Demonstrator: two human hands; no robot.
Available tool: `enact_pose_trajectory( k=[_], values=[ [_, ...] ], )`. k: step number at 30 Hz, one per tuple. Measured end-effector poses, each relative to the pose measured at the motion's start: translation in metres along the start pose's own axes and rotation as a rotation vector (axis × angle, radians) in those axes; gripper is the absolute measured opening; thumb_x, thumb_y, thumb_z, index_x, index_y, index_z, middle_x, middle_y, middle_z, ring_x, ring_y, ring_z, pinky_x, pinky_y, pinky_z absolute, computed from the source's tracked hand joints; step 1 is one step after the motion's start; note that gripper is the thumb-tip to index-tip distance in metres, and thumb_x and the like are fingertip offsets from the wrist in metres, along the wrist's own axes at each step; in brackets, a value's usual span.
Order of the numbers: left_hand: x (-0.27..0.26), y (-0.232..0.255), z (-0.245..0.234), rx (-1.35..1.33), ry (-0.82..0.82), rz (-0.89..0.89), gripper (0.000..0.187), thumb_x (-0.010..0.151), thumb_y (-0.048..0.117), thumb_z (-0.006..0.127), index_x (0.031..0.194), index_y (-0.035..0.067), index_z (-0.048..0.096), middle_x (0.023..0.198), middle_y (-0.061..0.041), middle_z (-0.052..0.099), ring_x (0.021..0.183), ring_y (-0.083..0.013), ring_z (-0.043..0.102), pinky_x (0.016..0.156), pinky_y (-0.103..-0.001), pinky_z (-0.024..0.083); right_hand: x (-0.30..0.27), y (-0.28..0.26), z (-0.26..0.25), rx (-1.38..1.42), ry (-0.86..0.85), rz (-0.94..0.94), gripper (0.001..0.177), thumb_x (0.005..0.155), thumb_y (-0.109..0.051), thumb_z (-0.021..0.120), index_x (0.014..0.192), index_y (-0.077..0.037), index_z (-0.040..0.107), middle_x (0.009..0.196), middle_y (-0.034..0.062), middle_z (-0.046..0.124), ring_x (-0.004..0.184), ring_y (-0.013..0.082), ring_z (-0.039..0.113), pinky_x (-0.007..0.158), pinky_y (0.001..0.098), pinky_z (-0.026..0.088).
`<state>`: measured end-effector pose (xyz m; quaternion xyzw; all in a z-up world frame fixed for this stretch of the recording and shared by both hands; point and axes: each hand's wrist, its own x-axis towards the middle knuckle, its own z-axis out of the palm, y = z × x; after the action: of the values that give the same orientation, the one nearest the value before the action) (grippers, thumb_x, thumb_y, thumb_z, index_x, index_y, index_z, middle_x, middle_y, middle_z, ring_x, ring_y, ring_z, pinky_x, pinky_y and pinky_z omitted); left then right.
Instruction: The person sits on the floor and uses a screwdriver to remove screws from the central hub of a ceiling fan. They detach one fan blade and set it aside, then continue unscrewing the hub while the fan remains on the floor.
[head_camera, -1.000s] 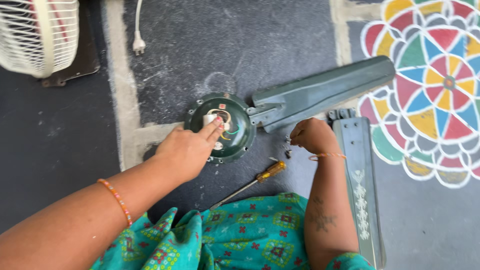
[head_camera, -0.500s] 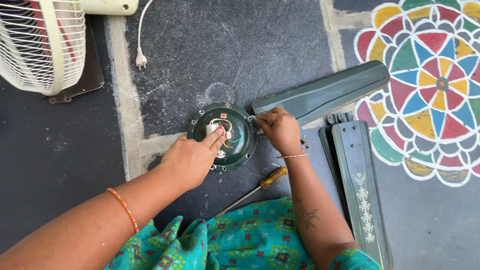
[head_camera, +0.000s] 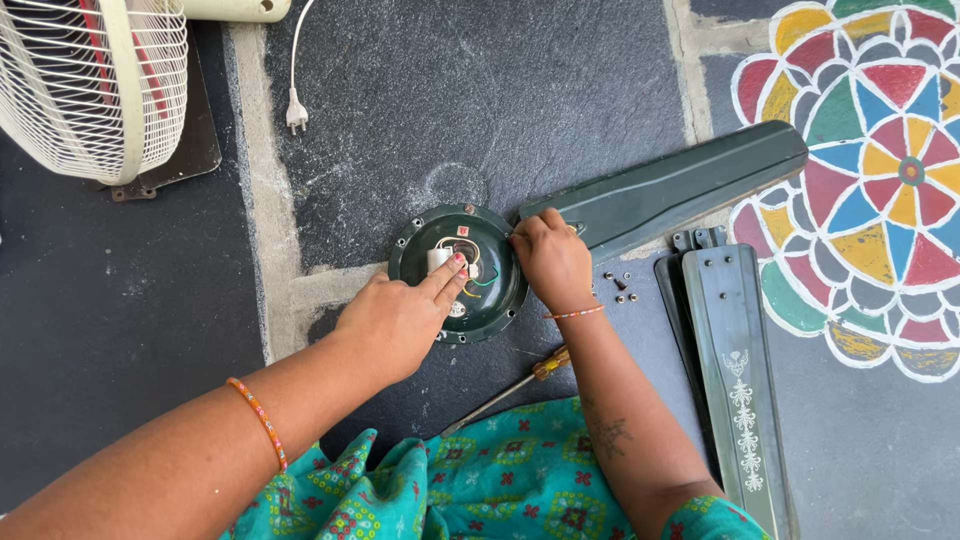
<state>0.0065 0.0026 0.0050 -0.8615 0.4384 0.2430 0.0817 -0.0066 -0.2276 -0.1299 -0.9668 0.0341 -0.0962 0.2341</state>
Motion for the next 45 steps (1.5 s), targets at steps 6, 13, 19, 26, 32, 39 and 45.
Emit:
enact_pose_trajectory(
  k=[6, 13, 19, 26, 32, 39, 45],
  values=[
    [-0.001, -0.002, 0.003, 0.006, 0.037, 0.015, 0.064, 0.088, 0.012, 0.052, 0.151, 0.006, 0.040, 0.165, -0.011, 0.026, 0.079, -0.0261, 0.075, 0.089, -0.044, 0.054, 0.001, -0.001, -0.006, 0.163, -0.032, 0.030, 0.017, 0.086, -0.017, 0.072, 0.102, -0.013, 0.074, 0.096, 0.0056, 0.071, 0.086, 0.0290, 0.072, 0.073, 0.0419, 0.057],
    [-0.002, -0.003, 0.004, -0.005, 0.003, 0.015, 0.068, 0.086, 0.011, 0.054, 0.153, 0.007, 0.038, 0.165, -0.010, 0.027, 0.082, -0.0265, 0.075, 0.091, -0.043, 0.053, 0.003, 0.029, -0.020, 0.264, -0.186, 0.144, 0.019, 0.085, -0.016, 0.075, 0.103, -0.012, 0.076, 0.099, 0.0089, 0.075, 0.084, 0.0285, 0.074, 0.077, 0.0387, 0.058],
    [-0.001, -0.004, 0.005, -0.002, 0.024, 0.017, 0.069, 0.085, 0.012, 0.055, 0.152, 0.007, 0.038, 0.163, -0.011, 0.030, 0.082, -0.0283, 0.075, 0.087, -0.046, 0.055, -0.016, 0.101, -0.066, 0.158, -0.499, 0.275, 0.018, 0.072, -0.014, 0.081, 0.090, -0.011, 0.081, 0.084, 0.0089, 0.079, 0.078, 0.0254, 0.076, 0.076, 0.0384, 0.059],
    [-0.001, -0.004, 0.000, 0.037, -0.023, 0.011, 0.070, 0.086, 0.012, 0.055, 0.153, 0.007, 0.036, 0.166, -0.008, 0.025, 0.078, -0.0280, 0.074, 0.081, -0.044, 0.057, -0.026, 0.106, -0.066, 0.042, -0.453, 0.608, 0.023, 0.081, -0.023, 0.079, 0.100, -0.010, 0.077, 0.078, 0.0144, 0.077, 0.074, 0.0270, 0.077, 0.075, 0.0387, 0.059],
    [-0.003, -0.002, -0.003, 0.072, -0.038, 0.014, 0.074, 0.084, 0.010, 0.057, 0.154, 0.008, 0.033, 0.166, -0.008, 0.024, 0.077, -0.0275, 0.074, 0.083, -0.042, 0.056, -0.033, 0.117, -0.044, 0.029, -0.159, 0.767, 0.040, 0.079, -0.032, 0.081, 0.103, -0.002, 0.068, 0.089, 0.0206, 0.075, 0.088, 0.0356, 0.074, 0.080, 0.0446, 0.057],
    [-0.002, -0.003, -0.004, 0.063, -0.066, 0.008, 0.074, 0.086, 0.009, 0.055, 0.156, 0.007, 0.031, 0.167, -0.009, 0.023, 0.080, -0.0280, 0.075, 0.086, -0.044, 0.056, -0.036, 0.150, -0.016, 0.125, 0.044, 0.850, 0.048, 0.079, -0.032, 0.088, 0.109, -0.002, 0.065, 0.099, 0.0214, 0.075, 0.096, 0.0346, 0.073, 0.086, 0.0407, 0.055],
    [-0.002, -0.004, -0.005, 0.064, -0.036, 0.022, 0.074, 0.084, 0.009, 0.056, 0.154, 0.006, 0.032, 0.165, -0.009, 0.025, 0.085, -0.0310, 0.074, 0.087, -0.044, 0.056, -0.022, 0.148, -0.024, 0.964, 0.280, 1.125, 0.070, 0.085, -0.008, 0.078, 0.140, -0.003, 0.035, 0.097, 0.0178, 0.072, 0.076, 0.0272, 0.066, 0.058, 0.0365, 0.047]
  ],
)
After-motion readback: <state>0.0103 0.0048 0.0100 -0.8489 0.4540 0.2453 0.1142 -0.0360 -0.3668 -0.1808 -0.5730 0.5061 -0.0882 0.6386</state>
